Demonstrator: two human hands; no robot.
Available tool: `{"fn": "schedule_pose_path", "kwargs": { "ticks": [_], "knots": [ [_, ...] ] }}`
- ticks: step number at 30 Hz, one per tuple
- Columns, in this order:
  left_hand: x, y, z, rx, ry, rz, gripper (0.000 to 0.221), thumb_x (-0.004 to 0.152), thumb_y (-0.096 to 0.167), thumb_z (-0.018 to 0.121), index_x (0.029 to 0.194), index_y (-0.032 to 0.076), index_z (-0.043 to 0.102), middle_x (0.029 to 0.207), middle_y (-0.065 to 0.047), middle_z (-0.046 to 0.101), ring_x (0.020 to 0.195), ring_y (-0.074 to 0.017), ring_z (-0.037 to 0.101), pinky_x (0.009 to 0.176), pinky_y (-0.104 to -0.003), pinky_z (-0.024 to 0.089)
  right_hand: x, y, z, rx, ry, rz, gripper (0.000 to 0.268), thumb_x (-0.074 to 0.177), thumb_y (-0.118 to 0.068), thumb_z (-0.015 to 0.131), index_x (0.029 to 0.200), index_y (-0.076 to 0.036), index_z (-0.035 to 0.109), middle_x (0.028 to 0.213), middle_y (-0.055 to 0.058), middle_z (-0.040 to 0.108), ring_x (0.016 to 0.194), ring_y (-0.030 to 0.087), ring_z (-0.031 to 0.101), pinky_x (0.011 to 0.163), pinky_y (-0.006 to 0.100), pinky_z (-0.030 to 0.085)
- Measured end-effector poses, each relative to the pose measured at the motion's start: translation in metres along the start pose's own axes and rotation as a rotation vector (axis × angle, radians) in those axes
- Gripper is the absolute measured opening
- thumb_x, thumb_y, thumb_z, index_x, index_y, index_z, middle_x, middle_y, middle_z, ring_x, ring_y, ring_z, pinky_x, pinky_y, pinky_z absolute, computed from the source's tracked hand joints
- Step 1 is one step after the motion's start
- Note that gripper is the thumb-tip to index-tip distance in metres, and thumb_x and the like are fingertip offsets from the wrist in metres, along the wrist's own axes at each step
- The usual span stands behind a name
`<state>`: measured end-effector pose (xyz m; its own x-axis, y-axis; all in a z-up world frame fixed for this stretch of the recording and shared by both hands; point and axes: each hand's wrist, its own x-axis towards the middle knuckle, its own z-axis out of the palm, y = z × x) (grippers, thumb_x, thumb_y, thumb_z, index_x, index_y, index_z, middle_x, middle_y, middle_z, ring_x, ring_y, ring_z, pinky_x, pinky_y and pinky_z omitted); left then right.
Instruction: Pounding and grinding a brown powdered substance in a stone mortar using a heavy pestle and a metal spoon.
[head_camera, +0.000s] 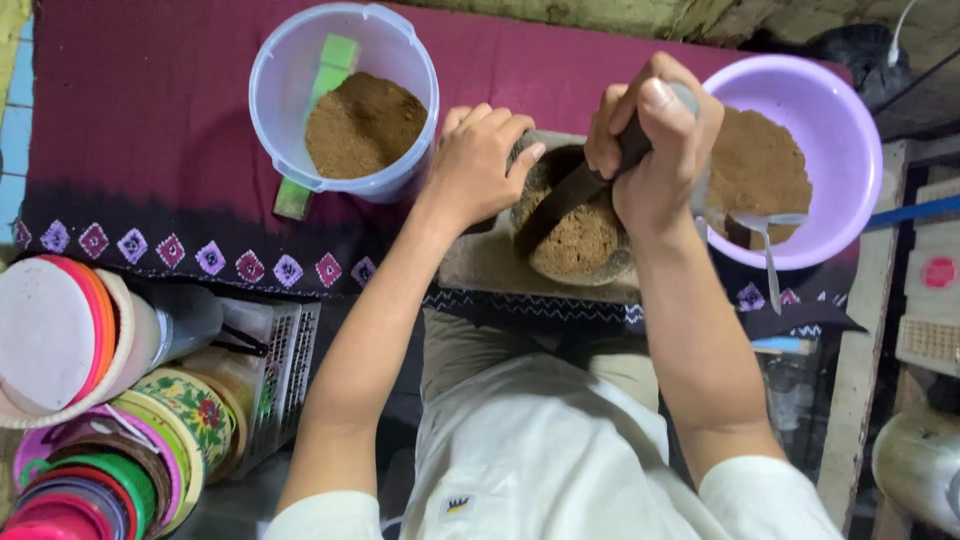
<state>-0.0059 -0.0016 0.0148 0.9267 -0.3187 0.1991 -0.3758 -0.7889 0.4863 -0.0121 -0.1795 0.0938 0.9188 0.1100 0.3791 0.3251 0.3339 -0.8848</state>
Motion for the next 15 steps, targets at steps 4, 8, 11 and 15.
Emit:
{"fn": "schedule_pose_path", "kwargs": {
  "ticks": [4,8,11,15],
  "knots": [
    [0.004,-0.003,0.006,0.044,0.089,0.124,0.067,0.102,0.062,0.031,0.120,0.010,0.070,0.111,-0.006,0.075,0.107,-0.0258,0.068,0.115,-0.070,0.010,0.004,-0.005,-0.018,-0.134,-0.137,0.040,0.043,0.099,-0.051,0.057,0.089,-0.009,0.052,0.067,0.004,0.054,0.054,0.012,0.052,0.052,0.025,0.045],
    [0.010,0.027,0.003,-0.317,0.195,0.378,0.070,0.100,0.073,0.034,0.139,0.017,0.049,0.117,-0.006,0.081,0.115,-0.0275,0.076,0.120,-0.070,0.023,0.005,-0.019,-0.025,-0.377,-0.338,-0.002,0.094,0.096,-0.091,0.031,0.121,-0.004,0.056,0.115,0.009,0.062,0.110,0.022,0.060,0.105,0.040,0.047],
    [0.012,0.077,-0.022,-0.957,0.070,0.283,0.049,0.097,0.045,0.067,0.127,0.009,0.053,0.110,-0.010,0.070,0.097,-0.0244,0.075,0.089,-0.034,0.066,0.014,-0.031,-0.037,-0.444,-0.269,-0.041,0.103,0.092,-0.091,0.010,0.130,-0.010,0.062,0.140,0.011,0.062,0.141,0.029,0.056,0.124,0.050,0.037],
    [0.022,0.114,-0.027,-0.961,0.155,0.174,0.032,0.091,0.044,0.068,0.089,0.017,0.051,0.075,0.006,0.046,0.066,-0.0093,0.041,0.058,-0.025,0.033,0.014,0.019,-0.088,-0.593,-0.175,-0.176,0.039,0.113,-0.019,0.032,0.137,-0.001,0.057,0.136,0.021,0.060,0.131,0.035,0.058,0.116,0.048,0.045]
  ]
}}
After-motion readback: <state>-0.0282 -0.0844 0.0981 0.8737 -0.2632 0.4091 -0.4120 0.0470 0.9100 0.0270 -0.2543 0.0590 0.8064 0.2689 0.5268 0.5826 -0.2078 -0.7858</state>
